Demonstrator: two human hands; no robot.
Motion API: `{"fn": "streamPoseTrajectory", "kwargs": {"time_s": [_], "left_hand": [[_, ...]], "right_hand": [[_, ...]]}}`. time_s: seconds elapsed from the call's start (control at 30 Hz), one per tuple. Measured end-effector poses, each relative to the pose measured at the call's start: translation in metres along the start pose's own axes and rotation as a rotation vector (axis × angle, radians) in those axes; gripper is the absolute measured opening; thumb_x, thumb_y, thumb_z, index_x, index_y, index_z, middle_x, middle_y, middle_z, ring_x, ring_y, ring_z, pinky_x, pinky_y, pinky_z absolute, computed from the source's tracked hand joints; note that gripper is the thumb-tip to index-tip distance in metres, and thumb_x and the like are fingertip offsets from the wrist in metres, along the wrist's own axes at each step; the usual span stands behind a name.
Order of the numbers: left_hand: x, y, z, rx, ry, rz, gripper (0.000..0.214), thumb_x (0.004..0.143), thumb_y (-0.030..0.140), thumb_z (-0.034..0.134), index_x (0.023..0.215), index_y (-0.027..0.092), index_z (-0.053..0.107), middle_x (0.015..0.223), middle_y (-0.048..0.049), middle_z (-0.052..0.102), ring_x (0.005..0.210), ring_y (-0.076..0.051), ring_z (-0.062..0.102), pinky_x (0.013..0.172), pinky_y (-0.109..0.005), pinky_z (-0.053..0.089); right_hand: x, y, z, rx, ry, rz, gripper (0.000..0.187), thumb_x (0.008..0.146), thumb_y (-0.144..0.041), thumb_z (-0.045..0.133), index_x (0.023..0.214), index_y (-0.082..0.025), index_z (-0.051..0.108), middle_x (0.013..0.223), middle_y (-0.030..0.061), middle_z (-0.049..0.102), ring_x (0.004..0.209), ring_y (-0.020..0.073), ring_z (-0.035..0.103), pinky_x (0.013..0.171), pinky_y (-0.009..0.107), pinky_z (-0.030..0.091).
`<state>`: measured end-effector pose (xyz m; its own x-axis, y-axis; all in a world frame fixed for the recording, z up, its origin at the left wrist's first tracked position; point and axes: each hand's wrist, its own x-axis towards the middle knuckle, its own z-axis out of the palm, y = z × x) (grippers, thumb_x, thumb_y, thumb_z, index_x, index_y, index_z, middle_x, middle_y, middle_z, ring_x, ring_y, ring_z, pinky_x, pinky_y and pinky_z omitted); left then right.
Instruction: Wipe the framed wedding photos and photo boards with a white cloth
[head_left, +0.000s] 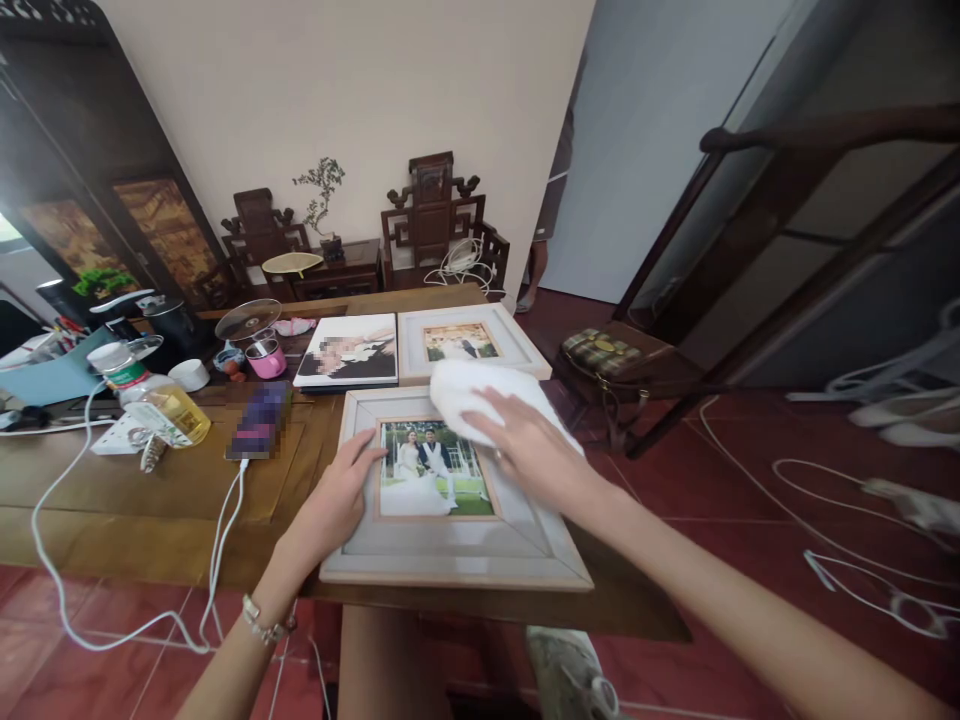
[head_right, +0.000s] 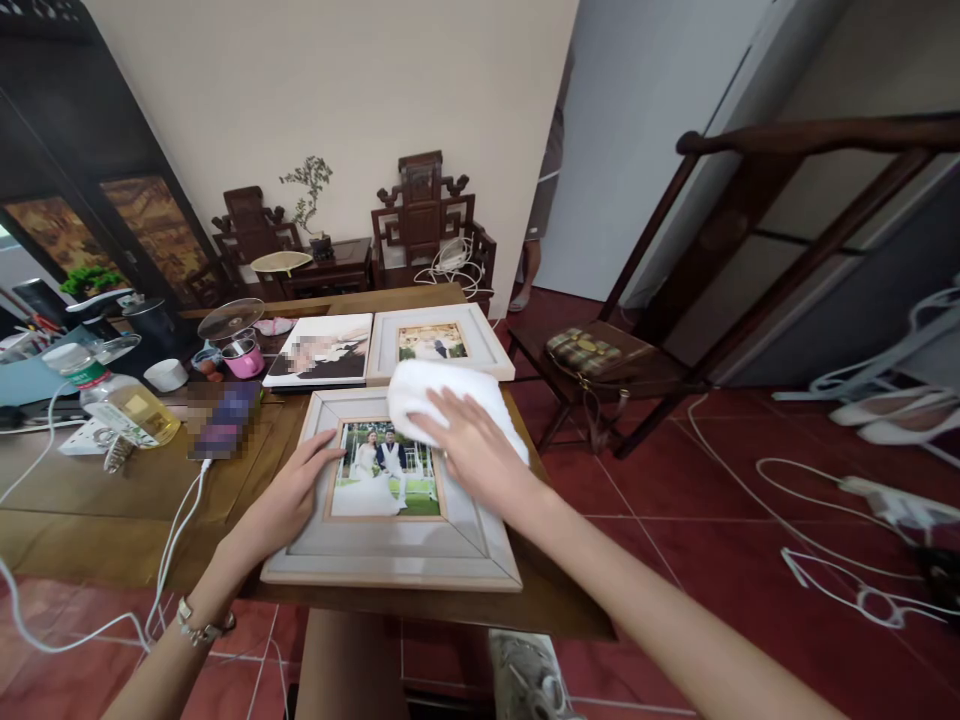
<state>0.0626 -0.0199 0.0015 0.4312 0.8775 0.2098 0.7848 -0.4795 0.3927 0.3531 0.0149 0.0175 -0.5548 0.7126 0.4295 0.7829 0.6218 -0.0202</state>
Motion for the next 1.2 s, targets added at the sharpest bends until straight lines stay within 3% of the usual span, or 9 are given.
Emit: {"fn": "streamPoseTrajectory", "kwargs": {"time_s": [0.1,0.17,0.43,0.63,0.7,0.83,1.0,1.1,1.2], "left_hand": [[0.001,0.003,0.001,0.019,0.006,-0.051,0.061,0.076,-0.007,0.032,0.131,0.015,0.049,0.151,-0.0156,0.038,0.143,-0.025,0.034,0.116,-0.05,0.035],[0.004,0.007,0.001,0.041,0.011,-0.107,0.06,0.078,-0.005,0.032,0.132,0.014,0.049,0.15,-0.0155,0.04,0.142,-0.025,0.036,0.115,-0.049,0.035],[0.017,0.025,-0.003,0.206,-0.028,-0.244,0.059,0.087,0.003,0.033,0.144,0.014,0.039,0.153,-0.0152,0.039,0.139,-0.029,0.042,0.109,-0.05,0.042],[0.022,0.005,0.0,0.132,0.097,-0.158,0.035,0.093,0.012,0.038,0.117,0.02,0.061,0.135,-0.0109,0.057,0.124,-0.026,0.056,0.106,-0.044,0.047],[0.023,-0.002,0.002,0.113,0.121,-0.105,0.03,0.096,0.017,0.037,0.114,0.02,0.061,0.131,-0.0115,0.059,0.124,-0.024,0.057,0.108,-0.044,0.046],[0.021,-0.009,0.005,0.092,0.104,-0.025,0.036,0.099,0.019,0.032,0.126,0.013,0.054,0.145,-0.0158,0.045,0.139,-0.024,0.042,0.115,-0.043,0.037],[0.019,-0.005,0.004,0.09,0.046,-0.067,0.047,0.1,0.026,0.033,0.145,0.013,0.037,0.157,-0.015,0.032,0.147,-0.025,0.027,0.119,-0.046,0.028],[0.019,-0.003,0.002,0.071,0.068,-0.087,0.049,0.1,0.029,0.033,0.145,0.01,0.038,0.156,-0.0164,0.034,0.146,-0.025,0.029,0.12,-0.046,0.027],[0.02,-0.004,0.002,0.044,0.102,-0.09,0.048,0.1,0.031,0.034,0.143,0.011,0.043,0.154,-0.0155,0.038,0.144,-0.025,0.033,0.119,-0.046,0.029]], "right_hand": [[0.028,0.014,0.011,-0.076,-0.07,0.012,0.065,0.071,0.01,0.043,0.129,-0.016,0.058,0.142,0.0197,0.052,0.137,0.0365,0.039,0.107,0.06,0.036],[0.029,0.014,0.013,-0.077,-0.116,-0.043,0.064,0.072,0.01,0.043,0.127,-0.017,0.059,0.139,0.018,0.055,0.135,0.0362,0.042,0.107,0.06,0.035],[-0.047,-0.032,-0.021,0.079,-0.202,-0.231,0.072,0.062,0.009,0.048,0.125,-0.023,0.06,0.136,0.0129,0.058,0.134,0.0333,0.044,0.109,0.059,0.034],[-0.079,-0.057,-0.037,0.124,-0.188,-0.253,0.071,0.062,0.01,0.047,0.118,-0.03,0.065,0.133,0.008,0.062,0.13,0.0327,0.05,0.107,0.06,0.038],[-0.073,-0.054,-0.037,0.11,-0.18,-0.233,0.072,0.061,0.01,0.047,0.119,-0.028,0.065,0.134,0.0086,0.061,0.13,0.0328,0.049,0.108,0.059,0.038],[-0.039,-0.032,-0.023,0.022,-0.11,-0.17,0.07,0.064,0.011,0.047,0.125,-0.02,0.061,0.137,0.0154,0.057,0.134,0.0351,0.044,0.109,0.058,0.037],[0.009,0.0,0.002,-0.079,-0.08,-0.017,0.06,0.075,0.009,0.046,0.129,-0.015,0.058,0.14,0.0199,0.053,0.136,0.0358,0.041,0.108,0.058,0.036],[0.012,0.002,0.006,-0.108,-0.105,-0.04,0.058,0.075,0.009,0.047,0.127,-0.013,0.06,0.137,0.0213,0.055,0.133,0.0382,0.043,0.107,0.059,0.036],[-0.007,-0.012,-0.005,-0.09,-0.127,-0.124,0.059,0.072,0.011,0.048,0.122,-0.015,0.063,0.132,0.0217,0.058,0.131,0.0386,0.046,0.106,0.061,0.035]]}}
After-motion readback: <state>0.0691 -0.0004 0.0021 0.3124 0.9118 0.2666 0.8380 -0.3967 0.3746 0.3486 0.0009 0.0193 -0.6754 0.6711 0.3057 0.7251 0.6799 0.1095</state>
